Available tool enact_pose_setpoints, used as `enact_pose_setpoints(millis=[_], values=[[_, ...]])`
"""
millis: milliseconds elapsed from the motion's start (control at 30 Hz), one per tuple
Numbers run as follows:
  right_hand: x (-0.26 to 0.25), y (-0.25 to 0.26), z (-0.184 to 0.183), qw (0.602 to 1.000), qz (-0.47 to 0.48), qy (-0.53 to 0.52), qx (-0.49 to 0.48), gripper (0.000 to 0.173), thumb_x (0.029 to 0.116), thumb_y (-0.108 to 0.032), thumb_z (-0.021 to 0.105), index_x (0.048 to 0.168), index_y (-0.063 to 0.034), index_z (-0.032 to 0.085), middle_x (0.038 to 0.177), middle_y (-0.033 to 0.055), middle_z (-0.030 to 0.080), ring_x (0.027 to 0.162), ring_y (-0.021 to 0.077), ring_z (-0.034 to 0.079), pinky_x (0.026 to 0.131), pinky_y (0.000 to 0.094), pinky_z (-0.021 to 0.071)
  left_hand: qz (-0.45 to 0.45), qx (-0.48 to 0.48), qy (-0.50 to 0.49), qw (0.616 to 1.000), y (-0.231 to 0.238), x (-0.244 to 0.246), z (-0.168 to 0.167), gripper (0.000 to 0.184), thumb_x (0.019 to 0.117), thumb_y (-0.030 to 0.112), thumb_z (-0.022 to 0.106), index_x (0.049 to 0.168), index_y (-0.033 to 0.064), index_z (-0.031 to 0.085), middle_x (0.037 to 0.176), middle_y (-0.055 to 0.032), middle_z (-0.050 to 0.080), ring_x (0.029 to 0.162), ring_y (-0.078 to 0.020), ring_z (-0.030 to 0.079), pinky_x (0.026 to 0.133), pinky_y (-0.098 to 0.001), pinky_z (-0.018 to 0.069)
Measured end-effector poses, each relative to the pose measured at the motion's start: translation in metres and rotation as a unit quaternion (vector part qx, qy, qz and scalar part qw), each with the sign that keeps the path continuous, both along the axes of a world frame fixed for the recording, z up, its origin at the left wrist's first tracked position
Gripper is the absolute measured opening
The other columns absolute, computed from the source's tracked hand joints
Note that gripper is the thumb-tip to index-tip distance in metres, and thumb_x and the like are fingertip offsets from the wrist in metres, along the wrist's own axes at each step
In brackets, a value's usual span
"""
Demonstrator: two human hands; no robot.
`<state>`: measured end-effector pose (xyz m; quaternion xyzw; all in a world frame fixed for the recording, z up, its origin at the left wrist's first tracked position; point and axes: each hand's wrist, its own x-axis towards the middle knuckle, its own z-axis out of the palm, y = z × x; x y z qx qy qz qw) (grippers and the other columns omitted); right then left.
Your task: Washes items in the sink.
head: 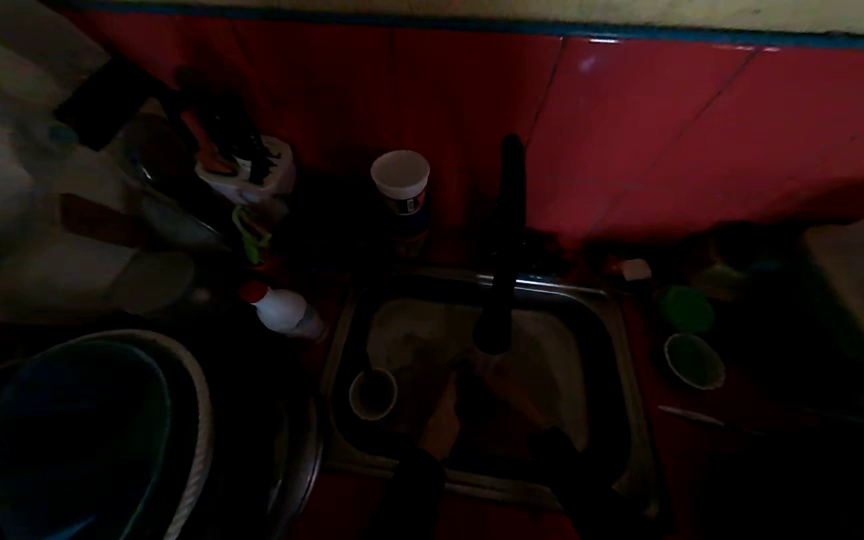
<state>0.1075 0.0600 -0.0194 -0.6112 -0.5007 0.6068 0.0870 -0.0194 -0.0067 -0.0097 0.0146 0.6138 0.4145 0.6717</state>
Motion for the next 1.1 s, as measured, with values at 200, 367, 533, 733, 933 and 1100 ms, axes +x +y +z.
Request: enact_pose_setpoints(millis=[200,367,533,733,933,1100], values=[[-0.042,-0.044,0.016,0.974,0.136,-0.071,0.166,0.040,0.1085,-0.033,0.045,0.126,-0.0033,0.064,0.107,0.0159,0.070,0.098,0.0261,0.069,0.089,0.0454,0.0564,-0.207,0.076,0.233,0.947,-0.020,0.004,0.016,0.047,0.1106,0.021,0.042,0.151,-0.0019,0.041,0.150,-0.0212,0.050,0.136,-0.0263,0.053,0.112,-0.0387,0.0437],[0.001,-0.008,0.045,0.951,0.169,-0.245,0.082,0.045,0.1070,-0.027,0.051,0.146,-0.0046,0.053,0.143,0.0201,0.057,0.132,0.0334,0.055,0.111,0.0495,0.0420,0.067,-0.051,-0.103,0.991,0.019,0.016,0.044,0.034,0.1107,0.033,0.037,0.121,0.0068,0.056,0.097,-0.0096,0.062,0.081,-0.0179,0.062,0.069,-0.0340,0.0553],[0.009,0.016,0.028,0.988,0.057,-0.116,0.082,0.040,0.1082,-0.028,0.052,0.137,-0.0010,0.058,0.123,0.0194,0.065,0.111,0.0270,0.063,0.097,0.0434,0.0506,0.065,-0.047,-0.196,0.977,0.015,-0.002,-0.016,0.050,0.1070,0.050,0.038,0.134,0.0112,0.056,0.122,-0.0154,0.065,0.107,-0.0303,0.064,0.085,-0.0510,0.0549],[-0.042,-0.028,0.000,0.981,0.104,-0.025,0.164,0.038,0.1009,-0.034,0.061,0.124,-0.0037,0.066,0.113,0.0125,0.069,0.099,0.0200,0.068,0.089,0.0378,0.0563,-0.314,-0.014,0.272,0.910,-0.006,0.010,0.105,0.046,0.1094,0.015,0.047,0.149,-0.0070,0.041,0.149,-0.0271,0.048,0.137,-0.0325,0.049,0.114,-0.0401,0.0384],[0.002,0.011,0.012,0.965,0.111,-0.176,0.161,0.040,0.1092,-0.029,0.048,0.133,0.0013,0.060,0.119,0.0225,0.067,0.109,0.0324,0.066,0.097,0.0478,0.0525,-0.228,0.154,0.083,0.958,-0.014,-0.012,0.064,0.057,0.1051,0.006,0.048,0.157,-0.0019,0.028,0.152,-0.0258,0.044,0.131,-0.0292,0.055,0.097,-0.0355,0.0553],[-0.003,0.010,0.035,0.989,0.080,-0.079,0.093,0.041,0.1022,-0.022,0.062,0.136,0.0012,0.058,0.122,0.0200,0.066,0.111,0.0267,0.064,0.098,0.0422,0.0519,0.060,-0.092,-0.153,0.982,0.013,-0.001,-0.020,0.050,0.1047,0.052,0.045,0.129,0.0114,0.060,0.118,-0.0148,0.067,0.103,-0.0294,0.066,0.082,-0.0508,0.0561]])
